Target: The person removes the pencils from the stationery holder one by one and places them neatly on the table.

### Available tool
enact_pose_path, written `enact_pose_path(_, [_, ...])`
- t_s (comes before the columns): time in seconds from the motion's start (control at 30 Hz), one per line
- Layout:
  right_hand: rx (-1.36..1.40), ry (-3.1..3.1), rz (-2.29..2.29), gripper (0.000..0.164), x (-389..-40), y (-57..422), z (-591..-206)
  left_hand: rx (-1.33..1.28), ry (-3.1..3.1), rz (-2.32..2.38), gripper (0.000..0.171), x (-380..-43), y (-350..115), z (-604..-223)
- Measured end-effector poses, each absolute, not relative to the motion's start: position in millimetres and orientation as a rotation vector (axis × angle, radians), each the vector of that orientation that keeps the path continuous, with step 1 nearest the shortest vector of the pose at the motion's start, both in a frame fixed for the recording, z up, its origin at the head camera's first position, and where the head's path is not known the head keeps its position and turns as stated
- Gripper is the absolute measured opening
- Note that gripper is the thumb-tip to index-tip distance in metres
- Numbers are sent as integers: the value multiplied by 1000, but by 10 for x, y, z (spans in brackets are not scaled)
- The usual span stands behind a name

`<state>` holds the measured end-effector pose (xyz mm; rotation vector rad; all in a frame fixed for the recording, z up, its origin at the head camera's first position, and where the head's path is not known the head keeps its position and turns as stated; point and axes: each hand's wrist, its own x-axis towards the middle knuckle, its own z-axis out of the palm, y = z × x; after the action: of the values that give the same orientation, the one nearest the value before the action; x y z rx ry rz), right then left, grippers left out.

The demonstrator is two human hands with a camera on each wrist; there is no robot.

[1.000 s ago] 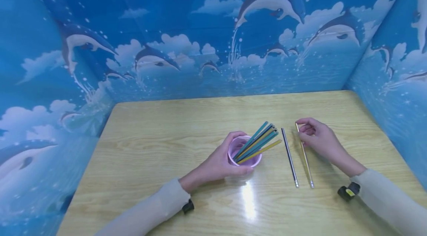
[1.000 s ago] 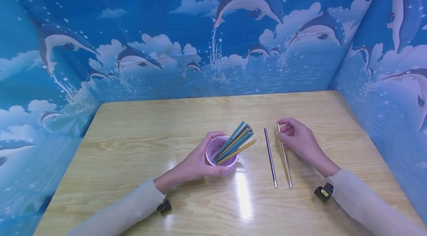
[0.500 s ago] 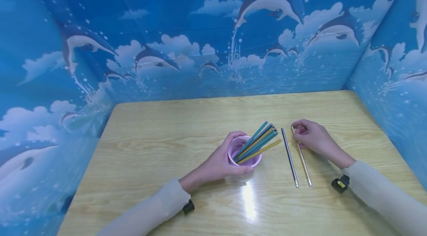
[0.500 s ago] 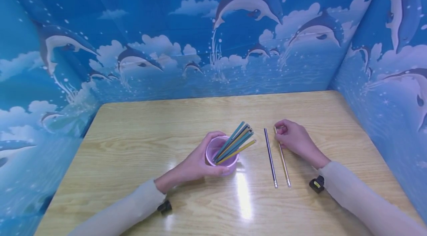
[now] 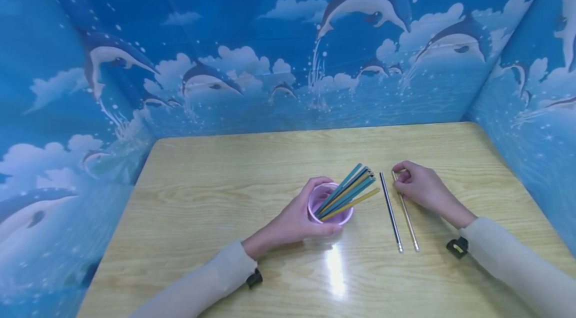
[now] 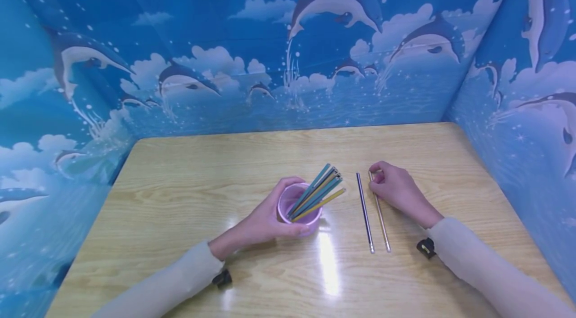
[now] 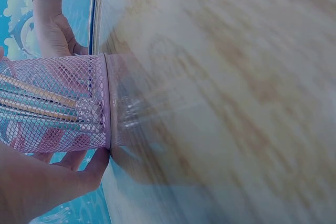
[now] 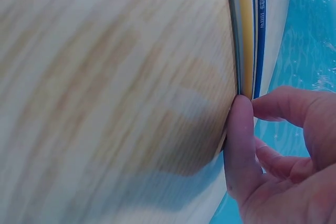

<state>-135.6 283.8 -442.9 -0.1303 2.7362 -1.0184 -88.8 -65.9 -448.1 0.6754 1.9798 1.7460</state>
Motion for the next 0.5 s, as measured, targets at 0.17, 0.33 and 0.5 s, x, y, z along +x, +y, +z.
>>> enact_pose_path(0.17, [-94, 2748, -966, 46, -1340, 2837, -4402, 664, 1987, 1739, 96, -883, -663, -4471])
enact_pose_path(0.33, [-67, 2782, -917, 53, -1308, 2863, -4367, 655, 1990, 1735, 96, -878, -663, -4465])
enact_pose_path(0.5, [-78, 2846, -1035, 48, -1202, 2856, -4343, 652, 1974, 1746, 95, -877, -661, -4472])
